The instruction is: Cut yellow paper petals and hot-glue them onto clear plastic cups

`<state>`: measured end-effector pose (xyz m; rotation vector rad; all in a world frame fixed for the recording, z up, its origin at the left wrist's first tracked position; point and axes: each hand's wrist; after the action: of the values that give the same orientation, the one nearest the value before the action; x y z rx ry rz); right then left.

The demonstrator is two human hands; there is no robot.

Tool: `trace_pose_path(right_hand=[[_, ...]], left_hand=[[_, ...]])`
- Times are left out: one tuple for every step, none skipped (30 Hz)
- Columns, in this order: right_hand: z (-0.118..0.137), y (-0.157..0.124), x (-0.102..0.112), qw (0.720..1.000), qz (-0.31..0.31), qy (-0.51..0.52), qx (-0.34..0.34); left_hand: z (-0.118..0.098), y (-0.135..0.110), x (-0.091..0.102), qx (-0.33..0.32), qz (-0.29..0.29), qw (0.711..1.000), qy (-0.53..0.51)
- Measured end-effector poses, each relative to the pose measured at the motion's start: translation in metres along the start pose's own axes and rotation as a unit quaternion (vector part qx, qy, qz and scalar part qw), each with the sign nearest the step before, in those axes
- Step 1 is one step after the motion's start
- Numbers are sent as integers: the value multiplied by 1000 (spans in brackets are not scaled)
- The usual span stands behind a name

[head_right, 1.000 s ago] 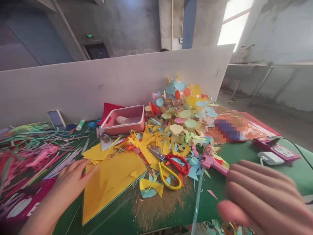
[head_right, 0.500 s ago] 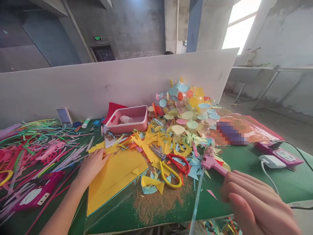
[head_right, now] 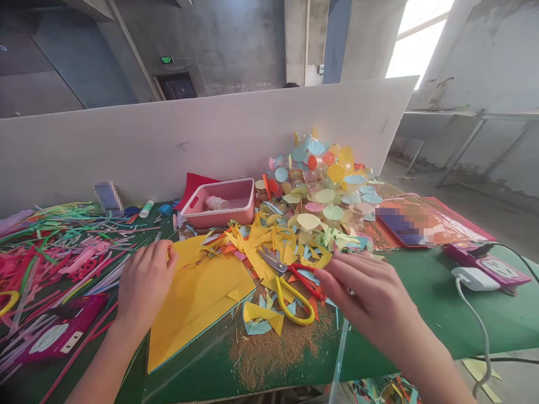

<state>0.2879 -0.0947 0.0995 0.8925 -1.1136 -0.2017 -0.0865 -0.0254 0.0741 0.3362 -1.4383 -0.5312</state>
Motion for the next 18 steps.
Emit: trace_pose_path(right_hand=[[2, 8, -6, 1000, 17, -5, 13], [4, 16, -14, 999, 49, -8, 13], [6, 24, -22, 997, 74, -15, 17], [9, 32, -32, 995, 95, -27, 27], [11, 40, -41, 992, 108, -43, 42], [14, 47, -51, 991, 103, -60, 62], [16, 52, -60, 988, 99, -85, 79], [17, 57, -68, 984, 101, -102, 104], [18, 60, -75, 980, 103, -115, 122], [17, 61, -80, 978, 105, -125, 133], [16, 62, -84, 976, 107, -131, 140], [14, 61, -86, 975, 108, -135, 140], [12, 60, -88, 975, 106, -138, 137], [9, 59, -88, 975, 102, -144, 134], [6, 57, -89, 975, 94, -154, 130], [3, 56, -90, 975, 83, -167, 124], [0, 55, -91, 974, 69, -185, 114], [-2, 54, -92, 972, 52, -204, 102]], left_hand=[[-7, 2, 3, -30, -36, 999, -25], [-16, 4, 6, -67, -68, 994, -57], [-26, 6, 7, -113, -98, 984, -93], [-36, 9, 6, -164, -120, 970, -132], [-47, 12, 5, -210, -136, 953, -173], [-58, 14, 2, -246, -145, 934, -216], [-69, 16, -1, -274, -152, 914, -259], [-78, 18, -6, -289, -150, 896, -301], [-87, 20, -10, -297, -147, 880, -340], [-93, 21, -15, -299, -141, 867, -372], [-98, 22, -20, -299, -133, 856, -399], [-102, 22, -25, -297, -128, 847, -421], [-104, 23, -31, -292, -127, 840, -439], [-105, 23, -37, -281, -130, 835, -456], [-106, 23, -42, -258, -139, 831, -473], [-106, 23, -48, -221, -147, 827, -496], [-106, 23, -52, -167, -148, 821, -526], [-106, 23, -57, -99, -140, 809, -562]])
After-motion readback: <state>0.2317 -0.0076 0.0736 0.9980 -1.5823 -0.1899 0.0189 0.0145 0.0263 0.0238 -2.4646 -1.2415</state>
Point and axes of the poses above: each hand's wrist, its own y-axis towards the middle knuckle, its own x-axis out of the back of the hand, z = x × y, and after that the axes turned 14 degrees about -y, right-handed
